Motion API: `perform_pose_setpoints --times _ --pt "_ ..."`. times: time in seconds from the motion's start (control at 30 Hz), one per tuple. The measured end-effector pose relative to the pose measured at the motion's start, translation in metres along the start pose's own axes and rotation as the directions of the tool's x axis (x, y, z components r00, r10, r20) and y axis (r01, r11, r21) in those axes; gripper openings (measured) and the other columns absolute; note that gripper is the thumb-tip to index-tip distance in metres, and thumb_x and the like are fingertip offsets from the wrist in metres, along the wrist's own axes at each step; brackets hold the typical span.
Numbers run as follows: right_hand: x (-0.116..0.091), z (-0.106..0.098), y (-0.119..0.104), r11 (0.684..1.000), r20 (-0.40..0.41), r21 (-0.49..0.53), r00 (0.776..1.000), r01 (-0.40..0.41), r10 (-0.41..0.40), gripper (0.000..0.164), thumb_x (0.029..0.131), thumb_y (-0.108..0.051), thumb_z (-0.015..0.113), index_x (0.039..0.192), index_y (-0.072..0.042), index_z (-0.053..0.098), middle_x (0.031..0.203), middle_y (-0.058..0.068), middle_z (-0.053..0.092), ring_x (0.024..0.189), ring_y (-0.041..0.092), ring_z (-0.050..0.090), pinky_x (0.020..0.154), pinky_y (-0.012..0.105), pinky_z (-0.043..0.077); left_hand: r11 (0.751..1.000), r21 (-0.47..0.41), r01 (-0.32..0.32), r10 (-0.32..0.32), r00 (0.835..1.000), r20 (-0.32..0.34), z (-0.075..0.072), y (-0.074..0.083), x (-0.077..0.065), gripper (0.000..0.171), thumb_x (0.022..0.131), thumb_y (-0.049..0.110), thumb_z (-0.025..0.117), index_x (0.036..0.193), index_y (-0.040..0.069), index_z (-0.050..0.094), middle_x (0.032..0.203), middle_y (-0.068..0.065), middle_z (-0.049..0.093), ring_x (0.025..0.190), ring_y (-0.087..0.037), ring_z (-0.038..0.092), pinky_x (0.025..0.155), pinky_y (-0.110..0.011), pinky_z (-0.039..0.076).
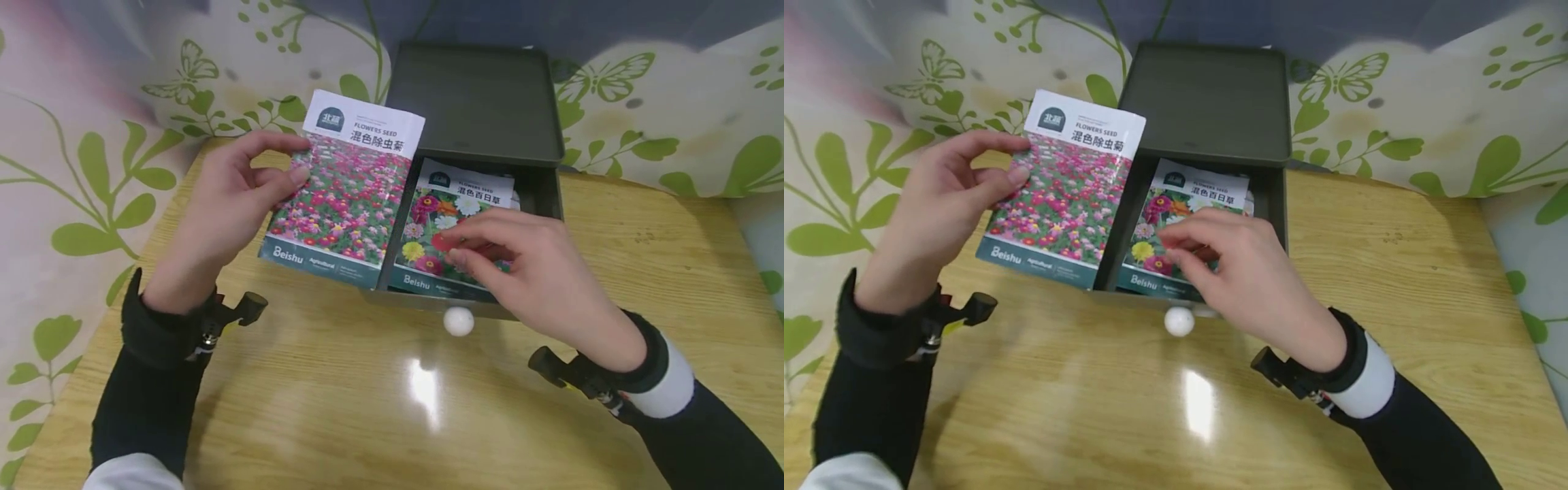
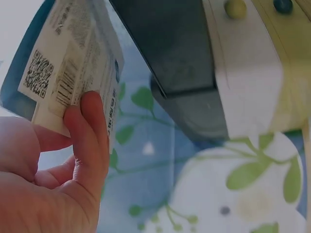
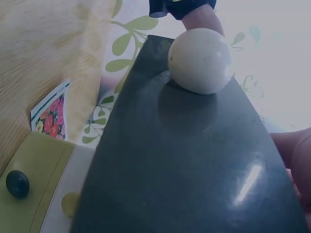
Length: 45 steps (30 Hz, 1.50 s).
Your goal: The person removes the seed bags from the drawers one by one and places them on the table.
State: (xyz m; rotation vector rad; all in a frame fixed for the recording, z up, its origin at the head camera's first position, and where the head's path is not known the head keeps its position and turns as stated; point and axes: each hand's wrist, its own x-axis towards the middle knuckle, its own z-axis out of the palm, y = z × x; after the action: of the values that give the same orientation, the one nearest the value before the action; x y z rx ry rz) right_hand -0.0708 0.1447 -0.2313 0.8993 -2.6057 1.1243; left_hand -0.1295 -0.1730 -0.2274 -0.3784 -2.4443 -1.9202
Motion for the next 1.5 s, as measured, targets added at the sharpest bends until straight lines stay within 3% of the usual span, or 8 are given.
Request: perform_pose_setpoints --times 0.13,0.3,0.43,0.53,0.63,0.9,1.27,1.5 --pt "-0.024 0.001 -0.001 0.999 -0.085 0.035 0.996 0.007 -0.004 0.014 0.087 -0.002 0.076 0.098 -0.011 0.077 0.096 -0.007 0.072 0.078 0.002 0.064 0.07 0.016 0.052 1.0 -0.004 -0.001 0.001 0.999 -0.036 -0.002 0.001 0.003 0.028 0.096 0.005 0.066 0.124 0.004 0.066 0.121 -0.008 0.059 0.054 -0.007 0.056 0.069 -0.02 0.048" --pt "-0.024 0.003 0.0 1.0 -0.098 0.021 0.995 0.023 -0.021 0.014 0.086 -0.002 0.078 0.094 -0.013 0.077 0.09 -0.01 0.071 0.074 0.001 0.061 0.067 0.016 0.051 0.997 -0.045 0.068 -0.073 0.988 -0.137 -0.023 -0.019 0.014 0.031 0.093 0.008 0.07 0.124 0.003 0.066 0.12 -0.008 0.056 0.066 -0.008 0.065 0.067 -0.019 0.05" --pt "-0.025 0.003 0.001 1.0 -0.097 0.004 0.995 0.025 -0.024 0.014 0.085 -0.003 0.078 0.094 -0.014 0.077 0.087 -0.012 0.069 0.072 0.001 0.06 0.066 0.016 0.05 0.993 -0.054 0.105 -0.113 0.979 -0.169 -0.034 -0.036 0.022 0.032 0.093 0.009 0.07 0.124 0.003 0.066 0.118 -0.006 0.054 0.076 -0.01 0.067 0.067 -0.019 0.051" --pt "-0.026 0.002 0.001 1.0 -0.095 -0.003 0.995 0.02 -0.02 0.014 0.086 -0.004 0.078 0.094 -0.015 0.076 0.086 -0.012 0.069 0.072 0.001 0.06 0.066 0.017 0.05 0.992 -0.038 0.123 -0.127 0.976 -0.176 -0.039 -0.051 0.027 0.03 0.094 0.008 0.069 0.123 0.003 0.066 0.114 -0.006 0.055 0.077 -0.01 0.064 0.066 -0.018 0.049" --pt "-0.026 0.002 0.0 1.0 -0.094 -0.004 0.996 0.009 -0.009 0.014 0.086 -0.004 0.078 0.094 -0.015 0.077 0.086 -0.012 0.069 0.072 0.001 0.06 0.066 0.017 0.05 0.987 0.042 0.158 -0.148 0.972 -0.183 -0.044 -0.064 0.031 0.03 0.095 0.011 0.068 0.125 0.006 0.066 0.113 -0.003 0.055 0.077 -0.009 0.061 0.063 -0.018 0.047" --pt "-0.028 0.002 -0.001 1.0 -0.096 0.005 0.995 -0.009 0.009 0.015 0.087 -0.005 0.078 0.096 -0.016 0.078 0.087 -0.011 0.07 0.071 0.001 0.059 0.064 0.017 0.048 0.947 0.183 0.264 -0.238 0.959 -0.152 -0.053 -0.097 0.041 0.037 0.099 0.022 0.063 0.134 0.011 0.061 0.115 0.001 0.054 0.089 -0.011 0.059 0.067 -0.021 0.043" --pt "-0.028 0.002 0.0 1.0 -0.095 0.006 0.995 -0.012 0.013 0.014 0.087 -0.005 0.077 0.096 -0.016 0.078 0.088 -0.01 0.071 0.071 0.001 0.06 0.064 0.018 0.049 0.915 0.222 0.337 -0.306 0.938 -0.162 -0.06 -0.138 0.049 0.038 0.101 0.021 0.061 0.137 0.007 0.059 0.116 -0.002 0.054 0.091 -0.013 0.055 0.068 -0.018 0.047" --pt "-0.029 0.002 0.001 1.0 -0.089 0.002 0.996 -0.012 0.012 0.015 0.087 -0.004 0.078 0.096 -0.015 0.077 0.087 -0.01 0.07 0.072 0.001 0.059 0.064 0.018 0.05 0.901 0.233 0.365 -0.34 0.93 -0.143 -0.054 -0.147 0.053 0.039 0.101 0.022 0.06 0.137 0.007 0.058 0.116 -0.002 0.052 0.091 -0.013 0.053 0.067 -0.019 0.045"
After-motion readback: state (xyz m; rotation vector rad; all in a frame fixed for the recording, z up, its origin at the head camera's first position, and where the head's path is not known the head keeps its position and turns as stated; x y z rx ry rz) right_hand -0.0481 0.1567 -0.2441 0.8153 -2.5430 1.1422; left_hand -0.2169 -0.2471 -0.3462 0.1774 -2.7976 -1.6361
